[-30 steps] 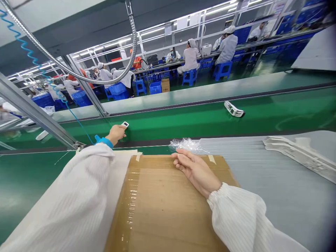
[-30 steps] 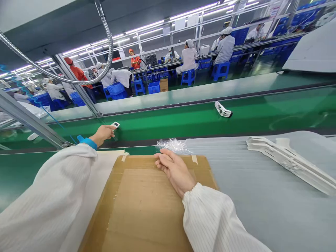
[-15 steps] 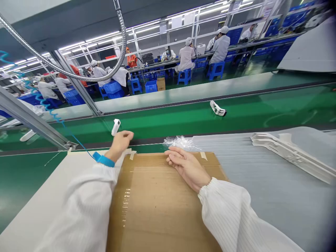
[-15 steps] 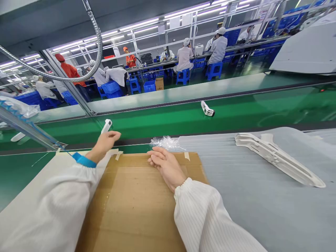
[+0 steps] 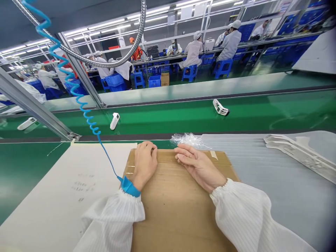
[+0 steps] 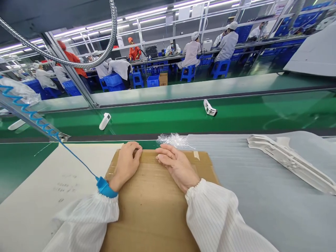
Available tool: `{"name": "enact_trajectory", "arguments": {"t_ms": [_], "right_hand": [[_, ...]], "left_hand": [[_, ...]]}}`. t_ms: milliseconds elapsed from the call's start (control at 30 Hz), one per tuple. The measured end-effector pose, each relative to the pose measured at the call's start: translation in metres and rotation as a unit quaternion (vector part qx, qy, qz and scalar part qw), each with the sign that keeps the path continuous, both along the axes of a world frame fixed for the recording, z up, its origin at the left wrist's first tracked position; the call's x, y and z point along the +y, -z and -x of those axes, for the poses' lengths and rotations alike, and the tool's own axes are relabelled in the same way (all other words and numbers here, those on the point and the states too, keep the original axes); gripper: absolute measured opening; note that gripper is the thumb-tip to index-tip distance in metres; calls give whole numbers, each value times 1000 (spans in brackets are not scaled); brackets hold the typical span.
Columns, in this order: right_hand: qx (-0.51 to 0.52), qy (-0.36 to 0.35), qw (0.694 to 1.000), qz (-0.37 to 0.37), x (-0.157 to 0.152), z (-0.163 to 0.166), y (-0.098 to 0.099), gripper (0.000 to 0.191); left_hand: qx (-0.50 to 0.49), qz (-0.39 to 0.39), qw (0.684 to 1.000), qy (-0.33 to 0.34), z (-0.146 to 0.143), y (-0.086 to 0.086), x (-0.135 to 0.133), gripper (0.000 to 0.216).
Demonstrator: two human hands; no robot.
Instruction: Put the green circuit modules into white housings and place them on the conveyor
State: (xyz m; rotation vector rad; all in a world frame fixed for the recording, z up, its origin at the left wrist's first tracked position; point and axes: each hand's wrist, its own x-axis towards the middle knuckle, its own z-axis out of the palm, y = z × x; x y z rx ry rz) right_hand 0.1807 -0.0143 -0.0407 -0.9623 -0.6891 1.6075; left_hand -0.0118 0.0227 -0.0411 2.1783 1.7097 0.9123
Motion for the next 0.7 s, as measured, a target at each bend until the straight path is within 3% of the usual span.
{"name": "enact_trajectory", "arguments": {"t_ms": [233, 467, 700], "right_hand": [[-17, -1, 1000, 5, -1, -1, -3, 50], [-32, -3, 999, 14, -2, -1, -4, 49], [-59, -11, 998, 21, -1, -1, -5, 51]], "left_hand": [[-36, 7, 999, -21, 0, -2, -2, 15], [-114, -59, 990, -58, 3, 0, 0, 25], [-143, -26, 986, -83, 2, -5, -4, 25]]}}
